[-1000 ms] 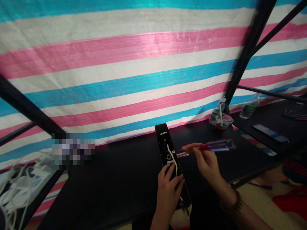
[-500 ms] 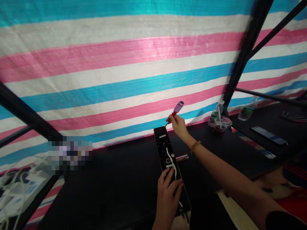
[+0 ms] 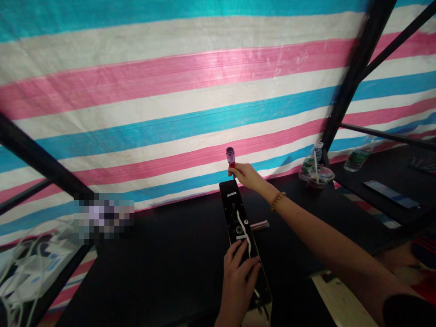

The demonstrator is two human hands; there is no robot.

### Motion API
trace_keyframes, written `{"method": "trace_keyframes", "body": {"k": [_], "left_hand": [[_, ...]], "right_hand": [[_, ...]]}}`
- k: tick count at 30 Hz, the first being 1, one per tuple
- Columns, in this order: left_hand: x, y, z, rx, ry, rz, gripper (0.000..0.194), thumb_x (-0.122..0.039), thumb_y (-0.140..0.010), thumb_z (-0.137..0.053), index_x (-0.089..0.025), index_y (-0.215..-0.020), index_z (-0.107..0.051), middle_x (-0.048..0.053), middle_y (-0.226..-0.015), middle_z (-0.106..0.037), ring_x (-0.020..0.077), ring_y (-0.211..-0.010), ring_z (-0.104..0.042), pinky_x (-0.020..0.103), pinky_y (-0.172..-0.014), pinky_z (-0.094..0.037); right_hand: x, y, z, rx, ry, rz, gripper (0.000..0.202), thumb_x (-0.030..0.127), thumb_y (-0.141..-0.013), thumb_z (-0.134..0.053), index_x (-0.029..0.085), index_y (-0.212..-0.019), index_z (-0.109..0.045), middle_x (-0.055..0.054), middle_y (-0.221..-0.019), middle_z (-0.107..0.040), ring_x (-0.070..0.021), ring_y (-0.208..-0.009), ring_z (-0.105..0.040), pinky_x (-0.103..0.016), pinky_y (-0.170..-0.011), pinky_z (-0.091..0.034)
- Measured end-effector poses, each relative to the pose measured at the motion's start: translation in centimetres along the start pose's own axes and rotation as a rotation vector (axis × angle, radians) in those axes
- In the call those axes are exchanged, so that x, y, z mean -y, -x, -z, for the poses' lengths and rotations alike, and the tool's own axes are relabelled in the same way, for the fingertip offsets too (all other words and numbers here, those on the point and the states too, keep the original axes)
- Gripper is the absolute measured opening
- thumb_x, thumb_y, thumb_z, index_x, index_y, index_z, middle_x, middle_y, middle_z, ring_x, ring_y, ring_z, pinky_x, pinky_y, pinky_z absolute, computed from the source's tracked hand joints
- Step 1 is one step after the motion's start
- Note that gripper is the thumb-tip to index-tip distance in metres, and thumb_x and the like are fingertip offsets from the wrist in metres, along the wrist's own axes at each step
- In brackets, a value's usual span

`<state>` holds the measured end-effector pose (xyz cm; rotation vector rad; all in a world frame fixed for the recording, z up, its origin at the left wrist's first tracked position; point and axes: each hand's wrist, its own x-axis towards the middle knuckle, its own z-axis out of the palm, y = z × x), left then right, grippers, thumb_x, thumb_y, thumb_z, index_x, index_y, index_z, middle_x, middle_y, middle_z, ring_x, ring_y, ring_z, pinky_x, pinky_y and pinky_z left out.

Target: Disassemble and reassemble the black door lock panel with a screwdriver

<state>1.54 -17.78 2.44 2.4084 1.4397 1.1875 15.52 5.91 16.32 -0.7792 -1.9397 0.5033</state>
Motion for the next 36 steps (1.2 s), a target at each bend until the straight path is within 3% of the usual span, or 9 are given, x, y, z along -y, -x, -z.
{"method": "trace_keyframes", "body": {"k": [6,12,15,22,27,32,36], "left_hand": [[0.2,0.0,-0.2,-0.017,0.000,-0.010,0.022,-0.015,-0.087,-0.067,-0.030,-0.100,-0.077,0.008,-0.132,-0.067,0.0299,-0.125,-0.057,0.053,-0.093,-0.059],[-0.1,0.2,-0.1,-0.005,0.003,0.011,0.023,-0.015,-0.085,-0.069,-0.030,-0.101,-0.077,0.008,-0.133,-0.066,0.0305,-0.125,-0.057,0.053,-0.094,-0.058],[-0.3,0.1,0.1,0.003,0.009,0.030,0.023,-0.014,-0.083,-0.071,-0.029,-0.099,-0.078,0.008,-0.132,-0.067,0.0312,-0.125,-0.057,0.054,-0.093,-0.058],[-0.3,0.0,0.2,0.000,0.029,0.031,0.024,-0.012,-0.083,-0.071,-0.028,-0.100,-0.077,0.009,-0.133,-0.066,0.0317,-0.125,-0.056,0.055,-0.094,-0.058],[-0.2,0.1,0.1,0.005,0.029,0.029,0.024,-0.013,-0.084,-0.070,-0.028,-0.101,-0.077,0.008,-0.135,-0.065,0.0314,-0.126,-0.055,0.055,-0.094,-0.057],[-0.2,0.2,0.0,0.005,0.035,0.036,0.024,-0.013,-0.083,-0.071,-0.028,-0.100,-0.077,0.008,-0.134,-0.066,0.0313,-0.126,-0.056,0.055,-0.094,-0.057],[-0.2,0.1,-0.1,0.000,0.039,0.035,0.024,-0.012,-0.083,-0.071,-0.028,-0.100,-0.077,0.009,-0.133,-0.066,0.0316,-0.125,-0.056,0.055,-0.094,-0.058]], "right_hand": [[0.6,-0.5,-0.8,-0.062,0.060,-0.019,0.028,0.025,-0.099,-0.048,0.018,-0.077,-0.065,-0.003,-0.074,-0.072,-0.0140,-0.065,-0.065,-0.025,-0.066,-0.047],[-0.3,-0.5,-1.6,-0.184,-0.004,-0.110,0.015,0.031,-0.096,-0.055,0.021,-0.088,-0.062,-0.002,-0.075,-0.074,-0.0152,-0.063,-0.068,-0.024,-0.060,-0.050],[-0.7,-0.6,-1.9,-0.236,-0.049,-0.148,0.017,0.033,-0.092,-0.058,0.021,-0.081,-0.061,-0.002,-0.076,-0.074,-0.0155,-0.062,-0.068,-0.025,-0.059,-0.052],[-0.5,-1.1,-1.4,-0.160,0.015,-0.123,0.019,0.026,-0.093,-0.052,0.020,-0.080,-0.065,-0.004,-0.077,-0.075,-0.0173,-0.063,-0.068,-0.029,-0.065,-0.054],[-0.8,-1.2,-1.0,-0.180,0.042,-0.125,0.015,0.027,-0.094,-0.053,0.020,-0.101,-0.063,-0.005,-0.080,-0.074,-0.0192,-0.068,-0.070,-0.031,-0.067,-0.055],[-1.7,-0.8,-1.3,-0.308,-0.112,-0.184,0.018,0.038,-0.086,-0.065,0.021,-0.080,-0.061,-0.003,-0.074,-0.072,-0.0194,-0.068,-0.070,-0.030,-0.064,-0.059],[-2.1,-0.8,-1.3,-0.271,-0.155,-0.191,0.021,0.039,-0.089,-0.059,0.021,-0.081,-0.063,-0.005,-0.080,-0.075,-0.0202,-0.074,-0.073,-0.031,-0.065,-0.061]]}}
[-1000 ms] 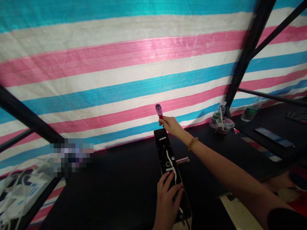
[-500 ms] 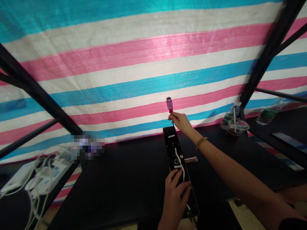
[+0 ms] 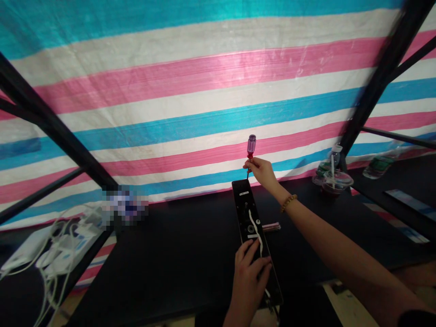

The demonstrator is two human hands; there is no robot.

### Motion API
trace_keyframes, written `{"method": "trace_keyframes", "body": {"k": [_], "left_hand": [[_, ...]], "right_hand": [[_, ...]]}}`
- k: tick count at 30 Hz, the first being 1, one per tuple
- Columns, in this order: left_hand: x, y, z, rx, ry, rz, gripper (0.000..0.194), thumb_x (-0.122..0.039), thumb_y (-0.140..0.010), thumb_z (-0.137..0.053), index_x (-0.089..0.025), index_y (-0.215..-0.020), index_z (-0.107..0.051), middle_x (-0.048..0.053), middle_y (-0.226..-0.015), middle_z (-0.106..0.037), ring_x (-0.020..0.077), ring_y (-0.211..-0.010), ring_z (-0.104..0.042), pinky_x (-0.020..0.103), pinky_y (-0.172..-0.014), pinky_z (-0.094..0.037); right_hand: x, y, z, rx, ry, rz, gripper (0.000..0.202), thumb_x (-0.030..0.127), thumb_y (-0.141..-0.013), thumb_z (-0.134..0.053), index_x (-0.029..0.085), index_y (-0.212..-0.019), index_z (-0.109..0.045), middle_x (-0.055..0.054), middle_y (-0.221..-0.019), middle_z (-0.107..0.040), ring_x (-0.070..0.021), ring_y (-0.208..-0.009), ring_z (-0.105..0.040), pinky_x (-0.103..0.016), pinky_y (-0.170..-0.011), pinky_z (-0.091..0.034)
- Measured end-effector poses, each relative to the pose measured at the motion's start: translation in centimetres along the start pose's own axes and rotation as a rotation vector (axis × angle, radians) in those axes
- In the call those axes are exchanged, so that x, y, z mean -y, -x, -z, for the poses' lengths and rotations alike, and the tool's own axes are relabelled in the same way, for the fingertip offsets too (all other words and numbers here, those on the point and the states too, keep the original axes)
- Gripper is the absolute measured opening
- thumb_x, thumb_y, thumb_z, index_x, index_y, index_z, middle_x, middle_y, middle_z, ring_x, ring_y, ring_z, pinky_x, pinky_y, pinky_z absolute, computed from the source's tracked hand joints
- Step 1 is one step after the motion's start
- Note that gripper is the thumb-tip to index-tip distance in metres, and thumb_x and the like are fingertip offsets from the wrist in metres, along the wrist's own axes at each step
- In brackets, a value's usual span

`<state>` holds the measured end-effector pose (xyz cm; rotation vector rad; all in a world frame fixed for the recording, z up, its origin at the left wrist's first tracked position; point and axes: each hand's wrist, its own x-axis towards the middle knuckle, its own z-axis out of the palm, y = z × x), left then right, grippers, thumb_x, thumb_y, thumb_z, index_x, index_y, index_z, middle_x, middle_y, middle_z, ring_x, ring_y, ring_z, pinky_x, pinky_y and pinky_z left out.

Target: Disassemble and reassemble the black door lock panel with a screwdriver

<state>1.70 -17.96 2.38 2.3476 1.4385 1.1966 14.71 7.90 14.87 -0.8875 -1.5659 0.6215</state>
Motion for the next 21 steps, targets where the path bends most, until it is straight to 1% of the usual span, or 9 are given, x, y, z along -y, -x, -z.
{"method": "trace_keyframes", "body": {"k": [3,5,7,9,11,13,18,19,21], "left_hand": [[0.0,-0.1,0.0,0.002,-0.002,0.002,0.024,-0.012,-0.083,-0.071,-0.028,-0.100,-0.077,0.009,-0.134,-0.066,0.0320,-0.125,-0.056,0.055,-0.094,-0.057],[0.0,-0.1,0.0,0.000,-0.004,-0.001,0.024,-0.013,-0.083,-0.071,-0.028,-0.101,-0.077,0.009,-0.133,-0.066,0.0321,-0.125,-0.057,0.055,-0.093,-0.057],[0.0,-0.1,0.0,-0.006,-0.007,-0.003,0.024,-0.013,-0.083,-0.071,-0.028,-0.100,-0.077,0.009,-0.133,-0.066,0.0322,-0.124,-0.057,0.055,-0.093,-0.058],[-0.1,-0.1,0.1,-0.011,-0.008,-0.002,0.024,-0.013,-0.082,-0.071,-0.028,-0.100,-0.077,0.009,-0.132,-0.067,0.0321,-0.124,-0.057,0.055,-0.092,-0.058],[-0.2,-0.1,0.1,-0.016,-0.008,-0.002,0.025,-0.012,-0.082,-0.071,-0.028,-0.100,-0.078,0.009,-0.132,-0.067,0.0319,-0.124,-0.058,0.055,-0.092,-0.058],[-0.3,-0.1,0.2,-0.017,-0.006,0.000,0.025,-0.012,-0.082,-0.071,-0.028,-0.100,-0.077,0.009,-0.132,-0.067,0.0318,-0.124,-0.058,0.054,-0.093,-0.058],[-0.2,-0.2,0.2,-0.023,0.000,-0.005,0.024,-0.012,-0.082,-0.072,-0.028,-0.099,-0.078,0.009,-0.131,-0.067,0.0320,-0.123,-0.058,0.054,-0.093,-0.058],[-0.2,-0.2,0.2,-0.023,-0.001,-0.006,0.023,-0.012,-0.082,-0.072,-0.027,-0.098,-0.078,0.009,-0.132,-0.067,0.0320,-0.124,-0.058,0.054,-0.093,-0.058],[-0.2,-0.2,0.2,-0.020,-0.001,-0.004,0.024,-0.012,-0.082,-0.071,-0.028,-0.099,-0.078,0.009,-0.132,-0.067,0.0317,-0.124,-0.057,0.055,-0.093,-0.058]], "right_hand": [[0.2,-0.2,0.0,0.050,0.005,0.003,0.018,0.035,-0.091,-0.055,0.020,-0.091,-0.065,-0.006,-0.085,-0.076,-0.0206,-0.078,-0.074,-0.029,-0.063,-0.061],[0.5,-0.3,0.0,0.050,0.023,0.005,0.017,0.033,-0.091,-0.054,0.020,-0.096,-0.065,-0.006,-0.085,-0.075,-0.0203,-0.078,-0.073,-0.028,-0.061,-0.060],[0.7,-0.3,-0.1,0.026,0.045,0.005,0.014,0.032,-0.088,-0.059,0.020,-0.093,-0.065,-0.005,-0.081,-0.073,-0.0201,-0.076,-0.072,-0.029,-0.061,-0.059],[0.8,-0.3,-0.2,-0.014,0.065,-0.001,0.013,0.033,-0.084,-0.065,0.020,-0.083,-0.064,-0.003,-0.075,-0.071,-0.0197,-0.070,-0.070,-0.030,-0.062,-0.059],[0.8,-0.2,-0.2,-0.066,0.058,-0.021,0.018,0.035,-0.082,-0.068,0.021,-0.076,-0.060,-0.002,-0.069,-0.068,-0.0190,-0.065,-0.068,-0.031,-0.062,-0.059],[0.7,-0.1,-0.2,-0.094,0.029,-0.046,0.020,0.037,-0.083,-0.067,0.021,-0.074,-0.058,-0.002,-0.070,-0.069,-0.0187,-0.064,-0.068,-0.031,-0.063,-0.060],[0.9,-0.2,-0.1,-0.023,0.015,-0.053,0.014,0.031,-0.090,-0.055,0.020,-0.088,-0.063,-0.005,-0.086,-0.075,-0.0194,-0.080,-0.073,-0.030,-0.067,-0.061],[1.0,-0.2,-0.1,-0.013,0.025,-0.054,0.013,0.030,-0.090,-0.054,0.020,-0.089,-0.063,-0.006,-0.086,-0.075,-0.0194,-0.081,-0.073,-0.029,-0.066,-0.060],[1.2,-0.2,-0.1,-0.004,0.050,-0.057,0.012,0.029,-0.088,-0.057,0.020,-0.084,-0.064,-0.005,-0.083,-0.075,-0.0195,-0.077,-0.073,-0.029,-0.064,-0.059]]}}
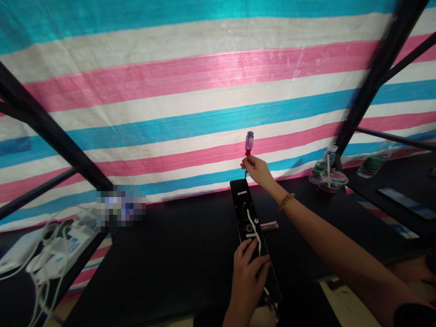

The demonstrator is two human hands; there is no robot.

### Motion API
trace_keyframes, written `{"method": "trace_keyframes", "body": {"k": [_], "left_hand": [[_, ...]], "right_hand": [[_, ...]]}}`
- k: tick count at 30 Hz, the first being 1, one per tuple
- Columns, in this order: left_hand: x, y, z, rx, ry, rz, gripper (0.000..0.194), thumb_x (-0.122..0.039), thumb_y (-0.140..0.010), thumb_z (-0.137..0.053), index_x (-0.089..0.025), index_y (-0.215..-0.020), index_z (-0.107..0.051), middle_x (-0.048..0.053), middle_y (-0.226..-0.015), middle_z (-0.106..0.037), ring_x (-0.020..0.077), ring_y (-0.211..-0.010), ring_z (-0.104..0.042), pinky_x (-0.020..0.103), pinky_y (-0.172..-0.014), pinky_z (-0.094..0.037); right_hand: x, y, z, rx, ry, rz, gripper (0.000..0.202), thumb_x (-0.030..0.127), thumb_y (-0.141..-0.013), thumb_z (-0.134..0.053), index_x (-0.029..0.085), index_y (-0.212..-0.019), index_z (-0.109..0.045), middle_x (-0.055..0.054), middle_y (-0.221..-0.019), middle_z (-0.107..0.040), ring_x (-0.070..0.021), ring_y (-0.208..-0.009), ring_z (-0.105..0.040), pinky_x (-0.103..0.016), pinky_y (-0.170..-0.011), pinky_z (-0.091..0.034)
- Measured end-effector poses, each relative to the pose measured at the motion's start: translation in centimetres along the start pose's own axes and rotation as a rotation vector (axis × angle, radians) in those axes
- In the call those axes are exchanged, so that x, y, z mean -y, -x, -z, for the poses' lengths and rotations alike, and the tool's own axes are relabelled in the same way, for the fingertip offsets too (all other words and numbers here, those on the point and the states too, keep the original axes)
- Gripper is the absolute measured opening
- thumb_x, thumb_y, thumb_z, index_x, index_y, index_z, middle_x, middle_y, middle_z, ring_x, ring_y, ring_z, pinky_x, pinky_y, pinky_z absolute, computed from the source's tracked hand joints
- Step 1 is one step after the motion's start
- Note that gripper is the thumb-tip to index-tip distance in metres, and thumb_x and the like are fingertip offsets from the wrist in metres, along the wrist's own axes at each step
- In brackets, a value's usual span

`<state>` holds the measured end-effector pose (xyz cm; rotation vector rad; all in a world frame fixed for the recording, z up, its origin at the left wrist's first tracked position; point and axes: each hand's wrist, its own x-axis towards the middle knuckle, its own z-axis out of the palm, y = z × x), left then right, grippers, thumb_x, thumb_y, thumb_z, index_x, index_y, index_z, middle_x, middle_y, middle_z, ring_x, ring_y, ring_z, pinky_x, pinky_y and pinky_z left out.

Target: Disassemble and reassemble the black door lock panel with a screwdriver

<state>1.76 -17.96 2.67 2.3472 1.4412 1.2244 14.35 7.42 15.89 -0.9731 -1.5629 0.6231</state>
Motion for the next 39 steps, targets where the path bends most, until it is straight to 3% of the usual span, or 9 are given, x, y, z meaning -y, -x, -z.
{"method": "trace_keyframes", "body": {"k": [5,12,19,25,30,36,39], "left_hand": [[0.0,0.0,-0.1,0.003,0.012,0.002,0.024,-0.012,-0.083,-0.070,-0.027,-0.100,-0.078,0.010,-0.131,-0.067,0.0317,-0.124,-0.057,0.055,-0.093,-0.058],[0.0,0.1,-0.1,0.005,0.026,0.005,0.024,-0.012,-0.083,-0.071,-0.027,-0.100,-0.078,0.009,-0.133,-0.066,0.0315,-0.125,-0.056,0.054,-0.094,-0.058],[-0.2,0.1,0.1,-0.002,0.031,0.008,0.026,-0.011,-0.083,-0.070,-0.027,-0.101,-0.078,0.010,-0.132,-0.067,0.0313,-0.125,-0.057,0.054,-0.094,-0.058],[-0.2,-0.1,0.3,-0.014,0.028,-0.006,0.025,-0.011,-0.082,-0.071,-0.027,-0.099,-0.078,0.009,-0.132,-0.067,0.0312,-0.124,-0.058,0.054,-0.092,-0.059],[0.0,0.0,0.2,-0.001,0.020,-0.002,0.025,-0.012,-0.083,-0.071,-0.027,-0.101,-0.078,0.010,-0.132,-0.067,0.0316,-0.124,-0.058,0.054,-0.093,-0.058],[0.2,0.1,-0.2,-0.021,0.013,-0.012,0.024,-0.011,-0.082,-0.071,-0.027,-0.099,-0.078,0.009,-0.131,-0.068,0.0305,-0.124,-0.058,0.054,-0.094,-0.058],[0.2,0.2,-0.2,-0.016,0.017,-0.006,0.024,-0.011,-0.083,-0.070,-0.028,-0.099,-0.078,0.008,-0.132,-0.067,0.0305,-0.124,-0.057,0.054,-0.094,-0.058]], "right_hand": [[-0.2,0.2,-0.2,-0.032,0.015,-0.028,0.016,0.033,-0.079,-0.070,0.021,-0.073,-0.062,-0.001,-0.067,-0.069,-0.0194,-0.064,-0.070,-0.031,-0.062,-0.059],[-0.1,0.3,-0.6,-0.010,-0.005,-0.028,0.015,0.032,-0.087,-0.059,0.020,-0.080,-0.063,-0.005,-0.080,-0.075,-0.0193,-0.075,-0.073,-0.030,-0.065,-0.061],[0.0,0.4,-0.8,-0.063,0.015,-0.038,0.021,0.035,-0.081,-0.069,0.021,-0.070,-0.059,-0.001,-0.065,-0.069,-0.0181,-0.064,-0.070,-0.029,-0.062,-0.059],[-1.3,0.2,-0.5,-0.091,-0.035,-0.085,0.025,0.041,-0.083,-0.067,0.020,-0.071,-0.059,-0.005,-0.072,-0.072,-0.0190,-0.066,-0.072,-0.030,-0.061,-0.062],[-1.5,-0.2,0.0,-0.059,-0.008,-0.059,0.018,0.034,-0.089,-0.057,0.020,-0.080,-0.063,-0.006,-0.082,-0.075,-0.0201,-0.074,-0.073,-0.030,-0.061,-0.062],[-1.3,0.0,0.4,-0.065,0.042,-0.029,0.015,0.034,-0.082,-0.066,0.020,-0.079,-0.067,-0.002,-0.069,-0.070,-0.0200,-0.069,-0.072,-0.032,-0.067,-0.061],[-1.3,0.2,0.3,-0.060,0.016,-0.035,0.014,0.034,-0.083,-0.065,0.020,-0.081,-0.068,-0.002,-0.072,-0.072,-0.0195,-0.068,-0.072,-0.032,-0.066,-0.061]]}}
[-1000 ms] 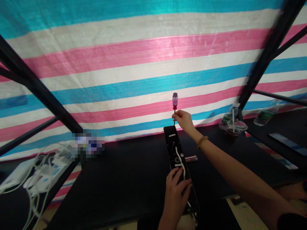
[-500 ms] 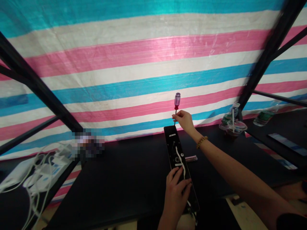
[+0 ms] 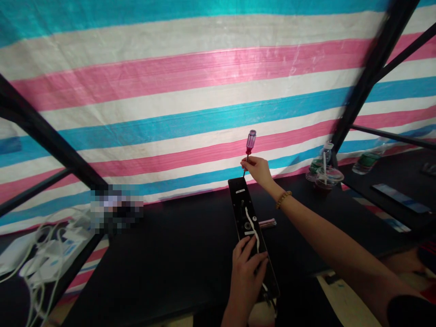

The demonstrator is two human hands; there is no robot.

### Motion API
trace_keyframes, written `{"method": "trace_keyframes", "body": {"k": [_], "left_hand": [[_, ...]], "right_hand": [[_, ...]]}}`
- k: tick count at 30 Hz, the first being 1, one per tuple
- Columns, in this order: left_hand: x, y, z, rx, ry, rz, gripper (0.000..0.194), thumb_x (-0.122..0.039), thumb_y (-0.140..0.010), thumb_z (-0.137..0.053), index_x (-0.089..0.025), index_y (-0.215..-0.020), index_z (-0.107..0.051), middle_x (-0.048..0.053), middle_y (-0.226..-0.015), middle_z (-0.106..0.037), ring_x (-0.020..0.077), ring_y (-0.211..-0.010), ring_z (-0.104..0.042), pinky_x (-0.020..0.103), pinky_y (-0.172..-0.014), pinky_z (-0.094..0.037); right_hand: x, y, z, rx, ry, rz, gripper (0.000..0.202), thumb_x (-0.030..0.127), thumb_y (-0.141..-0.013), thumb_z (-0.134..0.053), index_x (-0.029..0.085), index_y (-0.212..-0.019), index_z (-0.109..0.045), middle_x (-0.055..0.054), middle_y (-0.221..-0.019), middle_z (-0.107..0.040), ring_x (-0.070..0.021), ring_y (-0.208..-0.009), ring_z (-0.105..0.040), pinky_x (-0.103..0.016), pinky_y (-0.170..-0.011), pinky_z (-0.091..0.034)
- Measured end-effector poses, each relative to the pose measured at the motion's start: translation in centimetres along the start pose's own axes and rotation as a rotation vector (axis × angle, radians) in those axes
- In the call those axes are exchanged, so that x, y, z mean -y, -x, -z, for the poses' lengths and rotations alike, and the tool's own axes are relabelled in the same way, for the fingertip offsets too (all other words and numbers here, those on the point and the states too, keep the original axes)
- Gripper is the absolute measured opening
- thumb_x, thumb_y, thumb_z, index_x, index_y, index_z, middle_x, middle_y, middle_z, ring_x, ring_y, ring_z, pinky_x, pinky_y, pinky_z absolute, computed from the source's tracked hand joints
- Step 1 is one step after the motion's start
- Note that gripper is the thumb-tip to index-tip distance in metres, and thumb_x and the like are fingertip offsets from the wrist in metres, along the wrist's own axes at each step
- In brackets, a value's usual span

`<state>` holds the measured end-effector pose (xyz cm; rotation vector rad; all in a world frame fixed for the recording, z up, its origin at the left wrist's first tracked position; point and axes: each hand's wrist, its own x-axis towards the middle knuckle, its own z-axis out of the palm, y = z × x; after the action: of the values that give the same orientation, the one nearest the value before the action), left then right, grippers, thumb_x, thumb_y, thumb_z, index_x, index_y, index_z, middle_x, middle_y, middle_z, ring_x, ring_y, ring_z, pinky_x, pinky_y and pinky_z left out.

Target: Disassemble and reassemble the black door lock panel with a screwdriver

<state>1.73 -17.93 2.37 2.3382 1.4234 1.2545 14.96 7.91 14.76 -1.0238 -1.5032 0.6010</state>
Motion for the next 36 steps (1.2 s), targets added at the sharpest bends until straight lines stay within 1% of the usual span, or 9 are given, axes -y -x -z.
{"method": "trace_keyframes", "body": {"k": [5,9,15,18,20,24,27,31,36], "left_hand": [[0.0,0.0,0.2,0.019,-0.002,-0.006,0.024,-0.012,-0.085,-0.069,-0.028,-0.101,-0.077,0.009,-0.133,-0.066,0.0307,-0.126,-0.056,0.054,-0.095,-0.057],[0.2,0.0,0.1,0.018,-0.008,-0.018,0.023,-0.013,-0.085,-0.068,-0.027,-0.101,-0.077,0.010,-0.132,-0.067,0.0312,-0.125,-0.056,0.055,-0.094,-0.057],[0.3,0.0,0.1,0.019,-0.003,-0.019,0.023,-0.013,-0.087,-0.066,-0.028,-0.101,-0.077,0.009,-0.132,-0.066,0.0298,-0.125,-0.056,0.054,-0.095,-0.057],[0.3,0.0,0.1,0.021,0.000,-0.021,0.023,-0.013,-0.088,-0.065,-0.028,-0.101,-0.077,0.009,-0.132,-0.066,0.0296,-0.125,-0.056,0.054,-0.095,-0.058],[0.4,0.0,0.0,0.023,0.001,-0.026,0.023,-0.013,-0.087,-0.065,-0.028,-0.101,-0.077,0.010,-0.131,-0.066,0.0299,-0.125,-0.056,0.054,-0.094,-0.058],[0.5,0.0,-0.1,0.017,-0.004,-0.021,0.024,-0.013,-0.087,-0.066,-0.028,-0.101,-0.077,0.009,-0.130,-0.067,0.0301,-0.125,-0.056,0.055,-0.094,-0.058],[0.5,0.0,-0.1,0.016,-0.003,-0.018,0.024,-0.013,-0.088,-0.065,-0.029,-0.101,-0.077,0.009,-0.131,-0.067,0.0297,-0.125,-0.056,0.054,-0.094,-0.058],[0.5,0.0,-0.1,0.018,-0.010,-0.022,0.024,-0.014,-0.088,-0.065,-0.029,-0.102,-0.077,0.009,-0.131,-0.066,0.0297,-0.125,-0.055,0.054,-0.095,-0.058],[0.5,0.0,0.0,0.027,-0.014,-0.026,0.025,-0.013,-0.088,-0.064,-0.029,-0.102,-0.077,0.009,-0.131,-0.066,0.0295,-0.125,-0.055,0.054,-0.095,-0.058]], "right_hand": [[0.1,0.0,0.0,0.037,-0.020,0.006,0.007,0.028,-0.089,-0.058,0.021,-0.088,-0.060,-0.004,-0.081,-0.073,-0.0184,-0.075,-0.074,-0.028,-0.064,-0.061],[0.3,-0.3,0.1,0.062,0.003,0.014,0.009,0.024,-0.092,-0.050,0.021,-0.091,-0.059,-0.006,-0.088,-0.074,-0.0177,-0.077,-0.074,-0.026,-0.061,-0.058],[0.4,-0.4,0.2,0.012,0.055,0.036,0.008,0.029,-0.083,-0.065,0.021,-0.080,-0.063,0.000,-0.069,-0.068,-0.0175,-0.066,-0.070,-0.029,-0.065,-0.057],[0.2,-0.3,0.2,0.001,0.041,0.038,0.008,0.028,-0.084,-0.064,0.021,-0.080,-0.062,0.000,-0.071,-0.070,-0.0177,-0.065,-0.070,-0.029,-0.065,-0.058],[0.1,-0.2,0.2,0.030,0.029,0.044,0.005,0.023,-0.086,-0.059,0.021,-0.084,-0.063,-0.002,-0.076,-0.072,-0.0176,-0.067,-0.072,-0.028,-0.065,-0.058],[0.1,-0.2,0.0,0.078,0.028,0.061,0.016,0.015,-0.090,-0.049,0.019,-0.098,-0.063,-0.005,-0.085,-0.075,-0.0177,-0.078,-0.074,-0.029,-0.070,-0.058],[0.2,-0.1,-0.2,0.083,0.029,0.078,0.019,0.015,-0.091,-0.047,0.019,-0.102,-0.062,-0.005,-0.088,-0.075,-0.0166,-0.077,-0.073,-0.029,-0.072,-0.057],[0.4,0.3,-0.2,0.054,0.034,0.092,0.006,0.024,-0.087,-0.061,0.021,-0.092,-0.063,-0.001,-0.077,-0.071,-0.0174,-0.073,-0.070,-0.029,-0.071,-0.056],[0.6,0.7,-0.2,0.010,0.001,0.079,0.012,0.030,-0.084,-0.064,0.021,-0.075,-0.062,0.001,-0.069,-0.068,-0.0165,-0.063,-0.068,-0.027,-0.062,-0.055]]}}
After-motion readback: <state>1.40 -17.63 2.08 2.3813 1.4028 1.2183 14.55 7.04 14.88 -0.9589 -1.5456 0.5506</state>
